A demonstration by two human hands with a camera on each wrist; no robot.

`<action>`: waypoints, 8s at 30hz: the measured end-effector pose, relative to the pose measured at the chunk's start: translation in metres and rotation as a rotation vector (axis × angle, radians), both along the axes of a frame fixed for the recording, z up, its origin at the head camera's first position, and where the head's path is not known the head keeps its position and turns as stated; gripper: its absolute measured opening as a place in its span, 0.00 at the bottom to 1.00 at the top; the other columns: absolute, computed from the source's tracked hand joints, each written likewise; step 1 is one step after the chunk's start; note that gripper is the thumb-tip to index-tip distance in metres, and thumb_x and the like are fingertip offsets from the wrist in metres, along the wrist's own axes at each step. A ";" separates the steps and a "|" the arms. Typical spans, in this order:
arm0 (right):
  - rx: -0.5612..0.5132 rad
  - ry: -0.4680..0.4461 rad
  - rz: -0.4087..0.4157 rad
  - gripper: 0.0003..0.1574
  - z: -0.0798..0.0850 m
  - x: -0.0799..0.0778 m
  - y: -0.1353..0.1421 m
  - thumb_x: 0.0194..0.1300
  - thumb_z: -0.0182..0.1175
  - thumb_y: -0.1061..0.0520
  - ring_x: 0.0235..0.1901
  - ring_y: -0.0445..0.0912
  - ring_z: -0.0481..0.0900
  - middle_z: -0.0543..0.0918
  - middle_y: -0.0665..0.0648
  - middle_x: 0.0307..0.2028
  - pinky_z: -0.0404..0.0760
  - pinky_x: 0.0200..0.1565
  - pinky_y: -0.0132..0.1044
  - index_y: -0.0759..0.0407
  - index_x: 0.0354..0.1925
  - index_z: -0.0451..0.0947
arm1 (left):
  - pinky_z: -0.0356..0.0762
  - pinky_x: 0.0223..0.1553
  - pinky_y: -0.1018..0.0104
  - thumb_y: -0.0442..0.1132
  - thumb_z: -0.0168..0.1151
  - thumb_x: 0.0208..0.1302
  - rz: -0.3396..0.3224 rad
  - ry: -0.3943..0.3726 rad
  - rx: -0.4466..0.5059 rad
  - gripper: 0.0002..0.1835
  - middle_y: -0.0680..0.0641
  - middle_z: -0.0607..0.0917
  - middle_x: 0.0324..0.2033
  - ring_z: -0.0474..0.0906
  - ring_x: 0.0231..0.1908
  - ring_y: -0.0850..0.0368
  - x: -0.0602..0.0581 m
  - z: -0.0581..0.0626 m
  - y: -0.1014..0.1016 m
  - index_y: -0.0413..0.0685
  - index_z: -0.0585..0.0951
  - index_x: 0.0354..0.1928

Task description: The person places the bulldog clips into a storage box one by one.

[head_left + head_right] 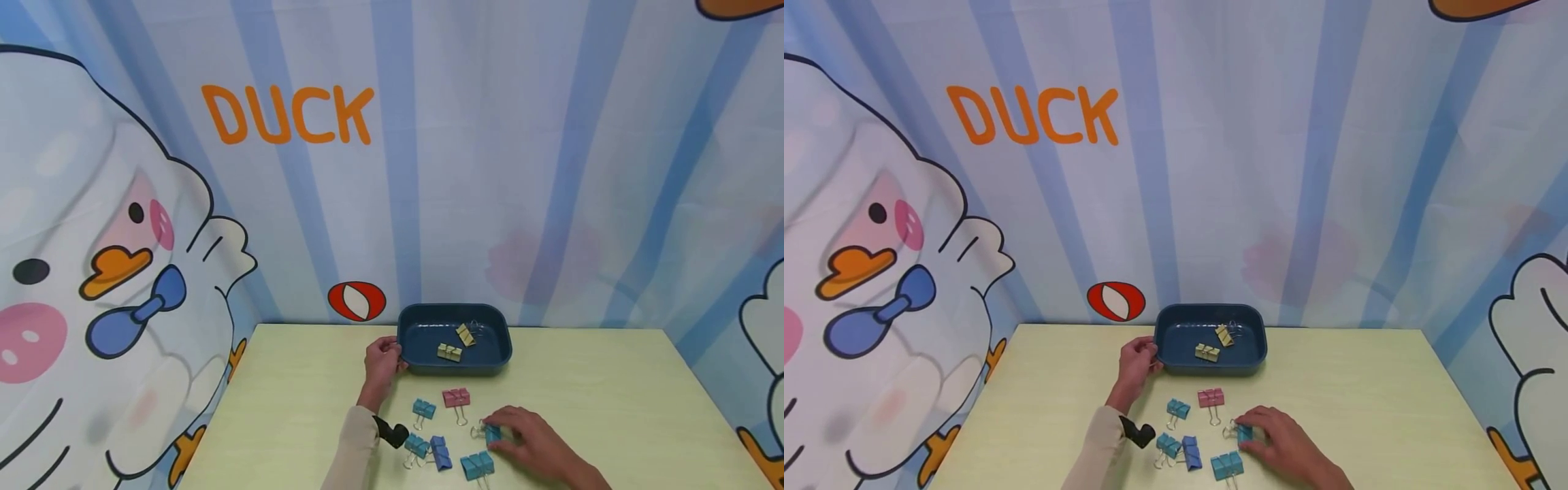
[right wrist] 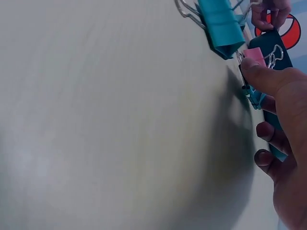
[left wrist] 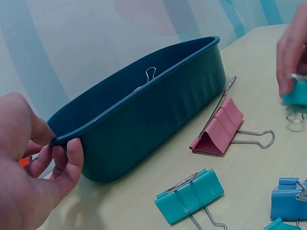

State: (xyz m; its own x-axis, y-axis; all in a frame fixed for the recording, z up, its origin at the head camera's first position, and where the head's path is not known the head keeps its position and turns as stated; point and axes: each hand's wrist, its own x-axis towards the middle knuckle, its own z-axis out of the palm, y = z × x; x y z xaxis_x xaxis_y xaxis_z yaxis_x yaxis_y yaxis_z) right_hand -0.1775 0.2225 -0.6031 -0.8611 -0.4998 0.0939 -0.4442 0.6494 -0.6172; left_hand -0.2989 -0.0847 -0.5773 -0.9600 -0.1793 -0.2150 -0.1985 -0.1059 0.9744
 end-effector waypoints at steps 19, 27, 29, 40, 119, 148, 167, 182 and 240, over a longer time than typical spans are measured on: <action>0.051 0.162 0.079 0.22 0.098 -0.056 0.014 0.71 0.67 0.47 0.28 0.34 0.70 0.84 0.49 0.49 0.74 0.30 0.32 0.53 0.59 0.83 | 0.84 0.32 0.66 0.28 0.55 0.71 0.015 -0.011 -0.017 0.17 0.35 0.82 0.45 0.78 0.27 0.57 0.002 0.003 0.000 0.31 0.79 0.59; 0.109 0.251 0.064 0.25 0.151 -0.091 0.008 0.71 0.67 0.47 0.26 0.35 0.68 0.83 0.51 0.48 0.72 0.29 0.35 0.56 0.60 0.82 | 0.82 0.29 0.69 0.28 0.55 0.72 0.013 -0.013 -0.007 0.16 0.33 0.81 0.47 0.77 0.26 0.57 0.002 0.005 0.002 0.31 0.79 0.59; 0.109 0.264 0.055 0.25 0.163 -0.100 0.006 0.70 0.68 0.48 0.26 0.36 0.68 0.84 0.52 0.48 0.73 0.29 0.35 0.56 0.61 0.82 | 0.81 0.28 0.70 0.28 0.55 0.72 0.012 -0.017 -0.008 0.16 0.32 0.81 0.48 0.77 0.26 0.57 0.002 0.005 0.002 0.31 0.79 0.59; 0.085 0.312 0.055 0.23 0.206 -0.142 0.000 0.69 0.69 0.53 0.22 0.42 0.68 0.86 0.58 0.49 0.72 0.27 0.38 0.62 0.59 0.83 | 0.81 0.29 0.71 0.29 0.55 0.73 0.008 -0.032 -0.031 0.16 0.32 0.81 0.49 0.77 0.27 0.56 0.001 0.006 0.002 0.32 0.78 0.60; 0.047 -0.328 0.044 0.28 0.002 0.039 -0.028 0.71 0.63 0.36 0.58 0.53 0.79 0.82 0.50 0.60 0.79 0.57 0.62 0.43 0.63 0.82 | 0.80 0.28 0.70 0.29 0.56 0.72 0.025 -0.022 -0.032 0.15 0.39 0.82 0.41 0.77 0.25 0.57 -0.001 0.003 0.000 0.32 0.80 0.58; -0.071 -0.250 0.043 0.17 -0.008 0.038 -0.022 0.71 0.66 0.48 0.44 0.39 0.79 0.85 0.47 0.49 0.84 0.52 0.44 0.50 0.55 0.89 | 0.76 0.24 0.70 0.26 0.56 0.71 0.012 0.014 0.024 0.16 0.36 0.81 0.41 0.76 0.22 0.58 -0.001 0.003 0.001 0.28 0.78 0.57; -0.102 -0.044 0.041 0.16 0.048 0.011 -0.022 0.68 0.70 0.56 0.36 0.35 0.76 0.86 0.52 0.50 0.79 0.33 0.30 0.48 0.54 0.89 | 0.80 0.27 0.70 0.28 0.56 0.73 0.007 -0.022 -0.013 0.17 0.33 0.82 0.46 0.77 0.24 0.57 0.001 0.006 0.002 0.31 0.78 0.60; -0.089 0.344 0.083 0.18 0.127 -0.063 -0.025 0.65 0.71 0.61 0.26 0.33 0.74 0.86 0.58 0.51 0.75 0.27 0.31 0.57 0.54 0.88 | 0.78 0.25 0.71 0.28 0.56 0.72 0.005 -0.017 -0.003 0.16 0.33 0.81 0.45 0.76 0.23 0.58 0.000 0.003 0.001 0.30 0.78 0.59; -0.175 0.253 0.013 0.34 0.163 -0.117 -0.068 0.65 0.73 0.46 0.26 0.44 0.70 0.80 0.58 0.60 0.71 0.30 0.40 0.53 0.65 0.80 | 0.81 0.30 0.69 0.28 0.54 0.74 0.015 -0.035 -0.014 0.16 0.35 0.81 0.46 0.76 0.27 0.56 0.002 0.006 0.004 0.32 0.79 0.59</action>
State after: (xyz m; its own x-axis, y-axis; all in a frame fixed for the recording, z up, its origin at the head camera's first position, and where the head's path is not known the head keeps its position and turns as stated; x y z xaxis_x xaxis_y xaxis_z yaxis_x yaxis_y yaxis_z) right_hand -0.2942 0.1547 -0.4406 -0.7930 -0.4679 0.3902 -0.6056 0.5361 -0.5880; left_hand -0.2971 -0.0808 -0.5709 -0.9491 -0.1973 -0.2456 -0.2308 -0.0952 0.9683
